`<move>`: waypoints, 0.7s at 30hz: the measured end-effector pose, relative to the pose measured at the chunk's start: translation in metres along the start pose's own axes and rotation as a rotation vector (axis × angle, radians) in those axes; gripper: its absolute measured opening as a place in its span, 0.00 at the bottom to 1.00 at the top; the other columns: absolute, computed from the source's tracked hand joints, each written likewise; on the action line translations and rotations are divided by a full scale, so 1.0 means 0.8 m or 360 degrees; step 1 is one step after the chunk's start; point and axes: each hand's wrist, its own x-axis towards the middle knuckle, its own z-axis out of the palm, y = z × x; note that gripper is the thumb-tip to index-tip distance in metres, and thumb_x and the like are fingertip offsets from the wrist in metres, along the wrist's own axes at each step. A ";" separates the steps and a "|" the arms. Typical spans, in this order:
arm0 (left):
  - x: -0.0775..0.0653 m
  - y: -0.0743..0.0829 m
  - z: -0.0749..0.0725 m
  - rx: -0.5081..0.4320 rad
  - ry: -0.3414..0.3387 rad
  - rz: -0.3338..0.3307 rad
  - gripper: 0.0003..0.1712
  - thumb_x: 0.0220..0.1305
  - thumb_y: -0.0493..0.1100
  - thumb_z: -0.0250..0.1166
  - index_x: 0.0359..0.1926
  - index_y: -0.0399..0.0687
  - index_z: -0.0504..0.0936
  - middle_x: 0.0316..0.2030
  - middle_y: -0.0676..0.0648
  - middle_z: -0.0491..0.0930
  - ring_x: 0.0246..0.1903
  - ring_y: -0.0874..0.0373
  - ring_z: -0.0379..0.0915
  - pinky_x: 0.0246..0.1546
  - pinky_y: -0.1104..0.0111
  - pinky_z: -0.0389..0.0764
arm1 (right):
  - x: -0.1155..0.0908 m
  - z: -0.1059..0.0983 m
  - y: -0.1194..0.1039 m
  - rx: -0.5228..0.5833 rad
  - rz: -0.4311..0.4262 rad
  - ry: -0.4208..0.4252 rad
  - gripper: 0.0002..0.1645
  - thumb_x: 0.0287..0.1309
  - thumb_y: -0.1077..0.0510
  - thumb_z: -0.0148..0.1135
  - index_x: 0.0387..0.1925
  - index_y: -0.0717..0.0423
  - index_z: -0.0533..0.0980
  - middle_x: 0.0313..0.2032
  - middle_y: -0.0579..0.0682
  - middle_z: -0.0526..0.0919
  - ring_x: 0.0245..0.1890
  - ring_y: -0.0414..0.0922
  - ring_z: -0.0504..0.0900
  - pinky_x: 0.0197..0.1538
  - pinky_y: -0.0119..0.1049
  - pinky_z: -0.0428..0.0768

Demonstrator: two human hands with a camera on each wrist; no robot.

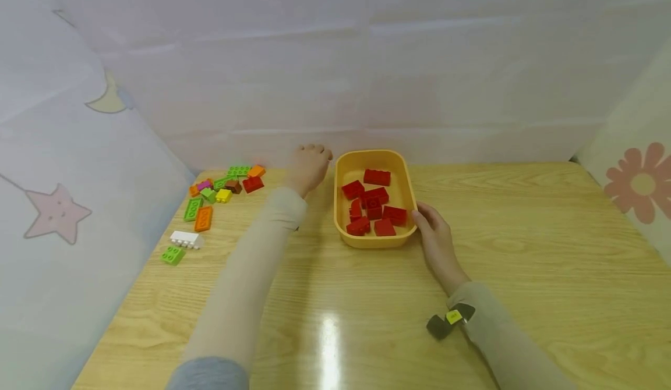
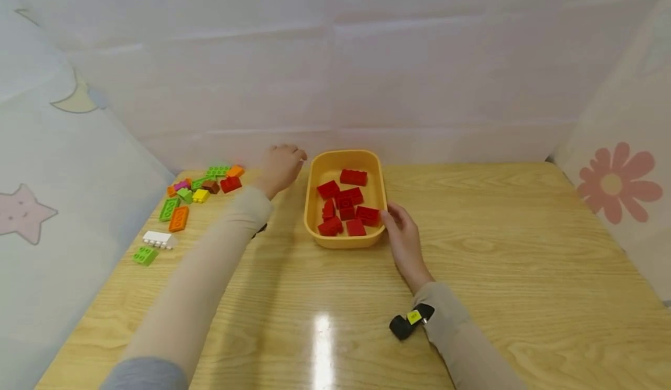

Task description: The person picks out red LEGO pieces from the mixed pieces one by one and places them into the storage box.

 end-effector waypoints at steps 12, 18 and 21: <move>-0.065 -0.101 0.026 0.0112 -0.0101 -0.0276 0.17 0.68 0.38 0.52 0.55 0.39 0.76 0.52 0.36 0.79 0.52 0.42 0.72 0.56 0.48 0.76 | 0.001 0.003 -0.002 0.0030 -0.0021 0.0029 0.30 0.66 0.46 0.49 0.63 0.60 0.67 0.62 0.59 0.73 0.62 0.47 0.68 0.68 0.50 0.66; -0.092 -0.120 0.039 0.0013 -0.0113 -0.0415 0.17 0.65 0.36 0.55 0.54 0.35 0.74 0.52 0.33 0.77 0.49 0.40 0.72 0.50 0.50 0.80 | 0.001 0.001 -0.003 0.0018 -0.0019 0.0030 0.32 0.66 0.43 0.48 0.63 0.59 0.66 0.63 0.59 0.72 0.62 0.47 0.68 0.68 0.50 0.66; -0.101 -0.125 0.045 0.0029 -0.0195 -0.0481 0.21 0.64 0.41 0.58 0.56 0.36 0.72 0.53 0.34 0.75 0.49 0.40 0.72 0.47 0.49 0.81 | 0.000 -0.001 -0.004 0.0019 0.0000 0.0023 0.33 0.66 0.43 0.48 0.64 0.59 0.66 0.63 0.59 0.72 0.62 0.48 0.68 0.68 0.50 0.66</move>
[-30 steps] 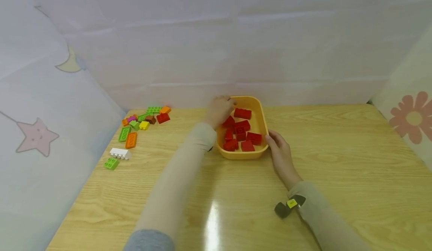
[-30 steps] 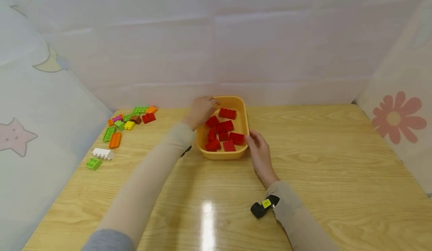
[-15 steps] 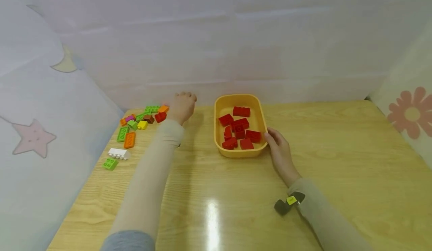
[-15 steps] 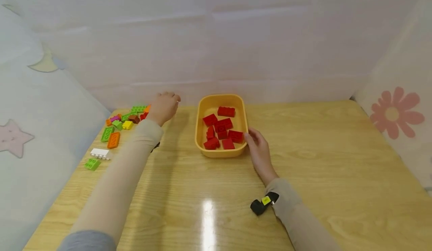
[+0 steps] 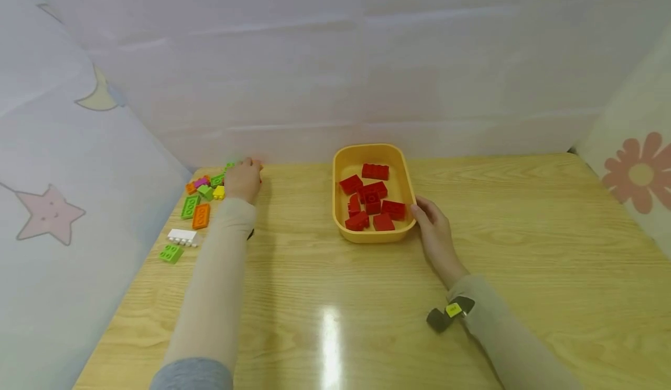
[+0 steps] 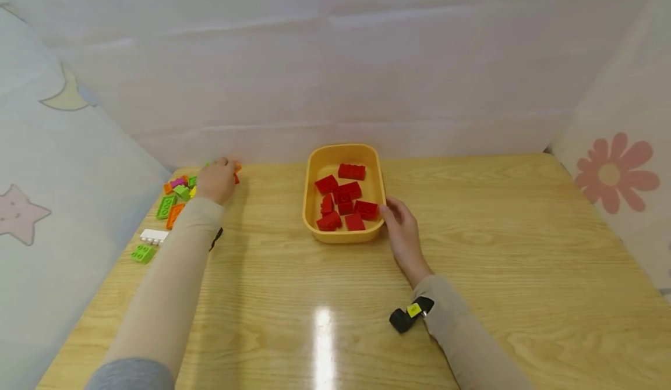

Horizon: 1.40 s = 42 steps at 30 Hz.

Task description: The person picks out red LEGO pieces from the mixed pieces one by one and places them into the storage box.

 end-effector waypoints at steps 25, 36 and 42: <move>-0.020 -0.020 0.028 -0.0026 -0.0060 -0.0048 0.21 0.68 0.40 0.52 0.60 0.39 0.69 0.55 0.33 0.75 0.53 0.36 0.69 0.56 0.42 0.73 | 0.000 0.000 -0.001 0.0001 0.0005 -0.0012 0.33 0.66 0.43 0.48 0.65 0.59 0.65 0.64 0.59 0.71 0.63 0.48 0.67 0.69 0.50 0.66; -0.013 -0.018 0.043 -0.0059 0.0119 -0.0003 0.21 0.65 0.40 0.56 0.59 0.43 0.70 0.51 0.31 0.75 0.52 0.37 0.69 0.58 0.42 0.70 | 0.000 -0.001 -0.001 -0.0009 -0.0025 0.0004 0.33 0.66 0.43 0.48 0.64 0.60 0.66 0.63 0.59 0.71 0.63 0.48 0.67 0.68 0.51 0.66; -0.014 -0.005 0.043 -0.0350 0.0321 0.0083 0.21 0.61 0.38 0.60 0.56 0.43 0.73 0.48 0.32 0.76 0.47 0.37 0.72 0.53 0.41 0.73 | -0.001 0.000 -0.002 0.0015 0.0007 -0.0009 0.33 0.66 0.44 0.47 0.64 0.59 0.65 0.64 0.59 0.71 0.63 0.47 0.68 0.68 0.51 0.67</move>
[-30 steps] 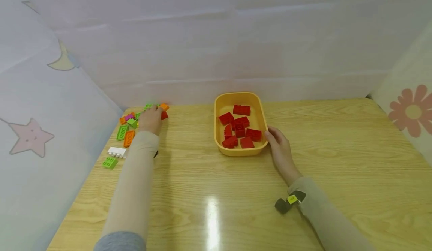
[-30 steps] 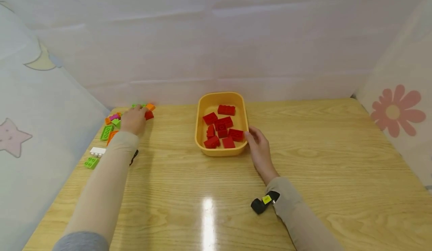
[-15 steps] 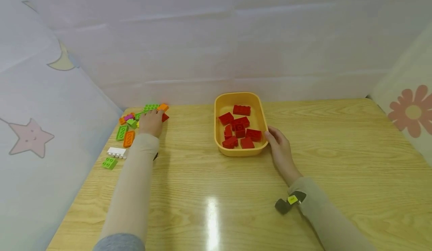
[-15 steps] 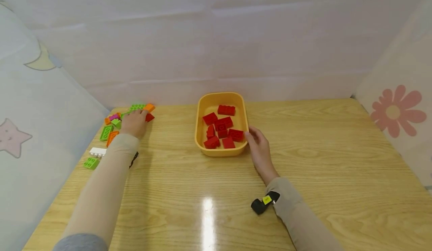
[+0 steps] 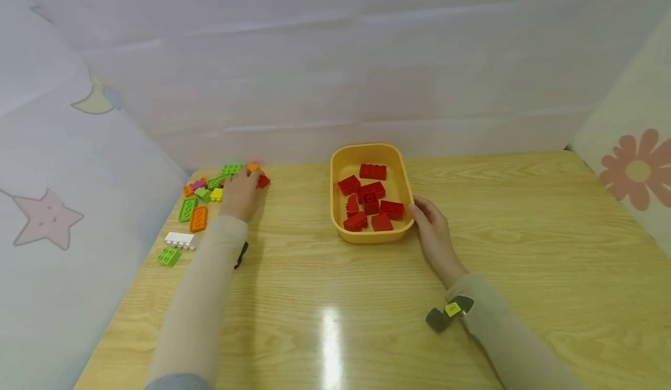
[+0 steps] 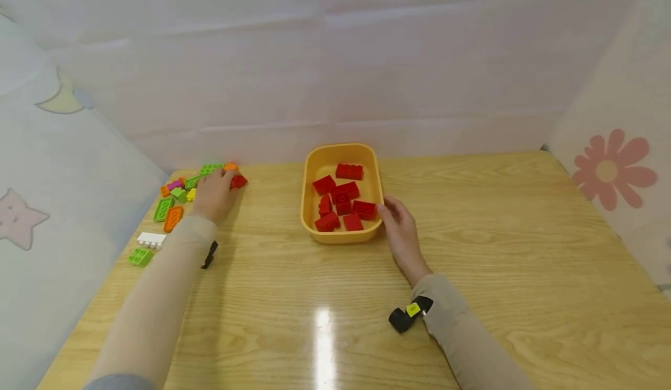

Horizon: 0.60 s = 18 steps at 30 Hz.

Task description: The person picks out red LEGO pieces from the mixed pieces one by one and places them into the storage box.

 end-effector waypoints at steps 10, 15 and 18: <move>0.015 0.041 -0.005 -0.0189 0.0209 0.0190 0.21 0.57 0.40 0.65 0.54 0.46 0.77 0.47 0.37 0.79 0.41 0.41 0.75 0.44 0.48 0.82 | 0.000 0.001 0.000 -0.0014 -0.0006 0.0018 0.32 0.66 0.45 0.48 0.64 0.60 0.66 0.63 0.60 0.72 0.63 0.48 0.68 0.69 0.50 0.66; 0.022 0.060 -0.010 -0.0210 0.0176 0.0231 0.20 0.60 0.40 0.63 0.54 0.47 0.76 0.49 0.39 0.79 0.44 0.43 0.75 0.47 0.50 0.80 | -0.001 0.001 -0.002 0.0000 -0.0013 0.0003 0.33 0.66 0.44 0.48 0.64 0.61 0.65 0.64 0.61 0.71 0.63 0.49 0.67 0.69 0.50 0.65; 0.026 0.072 -0.013 -0.0229 0.0185 0.0247 0.20 0.61 0.42 0.62 0.55 0.47 0.76 0.50 0.39 0.79 0.46 0.44 0.74 0.50 0.50 0.79 | -0.001 0.001 -0.002 -0.0002 -0.0013 -0.0005 0.33 0.66 0.44 0.48 0.64 0.61 0.65 0.63 0.61 0.71 0.63 0.49 0.67 0.69 0.50 0.65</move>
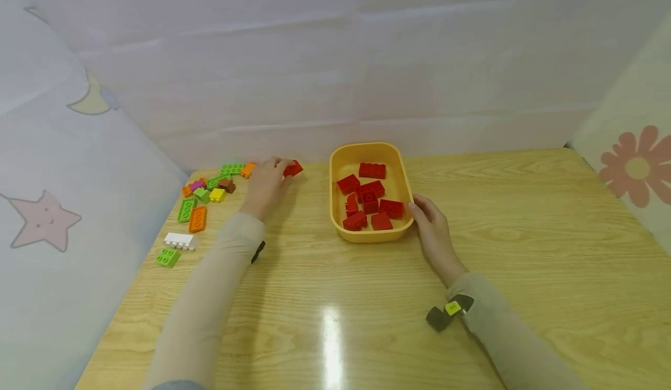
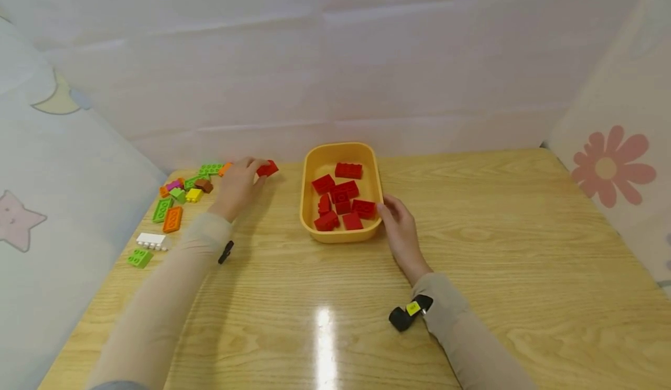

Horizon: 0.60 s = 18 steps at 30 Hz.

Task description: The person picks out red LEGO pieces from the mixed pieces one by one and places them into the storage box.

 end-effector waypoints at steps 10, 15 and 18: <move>0.029 0.042 0.000 -0.0012 0.0167 0.0111 0.19 0.63 0.43 0.59 0.55 0.49 0.76 0.48 0.41 0.79 0.45 0.46 0.74 0.50 0.53 0.79 | 0.001 -0.001 0.002 -0.0017 -0.0005 0.0007 0.32 0.66 0.45 0.48 0.64 0.61 0.65 0.63 0.61 0.71 0.63 0.49 0.67 0.69 0.51 0.66; 0.043 0.068 0.003 -0.0002 0.0172 0.0130 0.19 0.64 0.46 0.58 0.55 0.50 0.76 0.48 0.42 0.80 0.46 0.48 0.74 0.50 0.54 0.79 | 0.001 -0.002 0.002 -0.0024 -0.0014 0.0009 0.32 0.66 0.44 0.48 0.64 0.60 0.65 0.63 0.60 0.71 0.63 0.49 0.67 0.69 0.52 0.65; 0.048 0.081 0.005 -0.0010 0.0162 0.0157 0.18 0.64 0.45 0.58 0.55 0.50 0.77 0.48 0.43 0.80 0.46 0.49 0.74 0.50 0.55 0.79 | 0.002 -0.001 0.003 -0.0017 -0.0005 0.0010 0.31 0.66 0.46 0.48 0.64 0.60 0.66 0.63 0.60 0.71 0.64 0.49 0.67 0.69 0.51 0.65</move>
